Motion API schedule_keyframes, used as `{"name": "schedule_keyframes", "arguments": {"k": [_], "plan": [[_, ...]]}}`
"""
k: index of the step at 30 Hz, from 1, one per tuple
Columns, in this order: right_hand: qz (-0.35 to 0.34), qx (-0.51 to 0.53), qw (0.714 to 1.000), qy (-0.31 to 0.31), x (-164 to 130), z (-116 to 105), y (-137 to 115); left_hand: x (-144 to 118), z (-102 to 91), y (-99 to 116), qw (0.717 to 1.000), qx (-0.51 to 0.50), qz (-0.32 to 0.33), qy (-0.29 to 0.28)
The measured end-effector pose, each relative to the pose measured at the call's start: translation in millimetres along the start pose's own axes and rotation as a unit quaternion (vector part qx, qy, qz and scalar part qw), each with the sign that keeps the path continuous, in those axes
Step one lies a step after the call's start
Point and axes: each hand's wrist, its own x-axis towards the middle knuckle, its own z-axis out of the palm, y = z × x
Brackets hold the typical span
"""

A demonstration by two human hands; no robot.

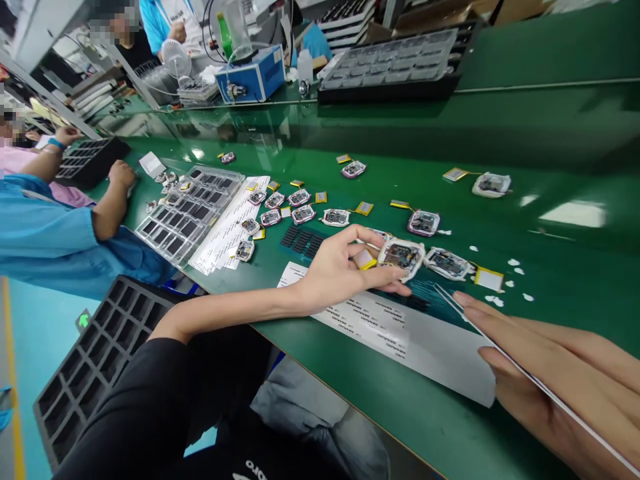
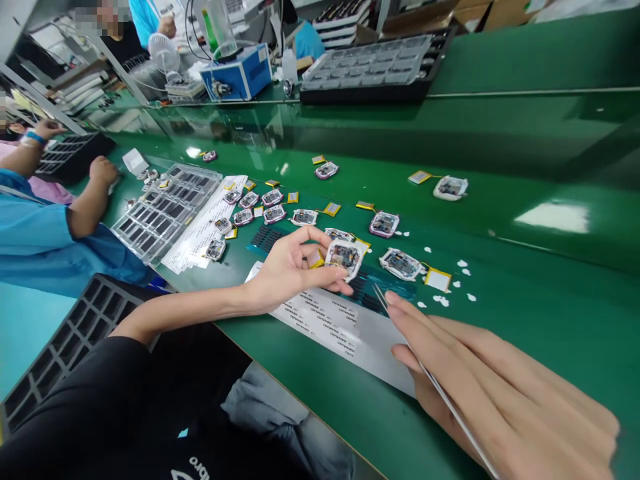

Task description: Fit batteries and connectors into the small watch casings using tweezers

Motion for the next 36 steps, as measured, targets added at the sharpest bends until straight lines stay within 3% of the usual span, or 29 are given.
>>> {"name": "schedule_keyframes", "arguments": {"k": [3, 5, 6, 8, 9, 11, 15, 20, 25, 32, 36], "plan": [[-0.064, -0.004, 0.997, 0.037, 7, 3, -4, 32, -21.7, 14, 0.994, 0.090, 0.057, 0.029], [-0.089, -0.022, 0.994, 0.058, 10, 3, -5, 67, -49.2, 28, 0.961, 0.239, 0.118, 0.076], [-0.104, -0.033, 0.992, 0.068, 12, 2, -5, 86, -65.4, 37, 0.918, 0.350, 0.144, 0.117], [-0.116, -0.050, 0.991, 0.053, 16, -2, -8, 119, -98.2, 54, 0.769, 0.590, 0.156, 0.190], [-0.112, -0.054, 0.992, 0.040, 19, -4, -10, 133, -112.6, 62, 0.741, 0.623, 0.145, 0.205], [-0.097, -0.061, 0.993, 0.024, 24, -8, -15, 152, -133.9, 74, 0.715, 0.652, 0.123, 0.220], [-0.122, -0.091, 0.984, 0.091, 33, -9, -23, 167, -142.1, 74, 0.685, 0.685, 0.114, 0.219], [-0.131, -0.071, 0.986, 0.079, 37, -9, -26, 187, -119.2, 54, 0.677, 0.703, 0.085, 0.200], [-0.140, -0.075, 0.982, 0.100, 39, -5, -25, 204, -103.5, 51, 0.672, 0.713, 0.027, 0.201], [-0.151, -0.081, 0.978, 0.119, 40, -5, -26, 175, -90.8, 55, 0.658, 0.726, 0.050, 0.194], [-0.147, -0.080, 0.979, 0.116, 39, -6, -28, 147, -87.1, 72, 0.663, 0.725, 0.085, 0.166]]}}
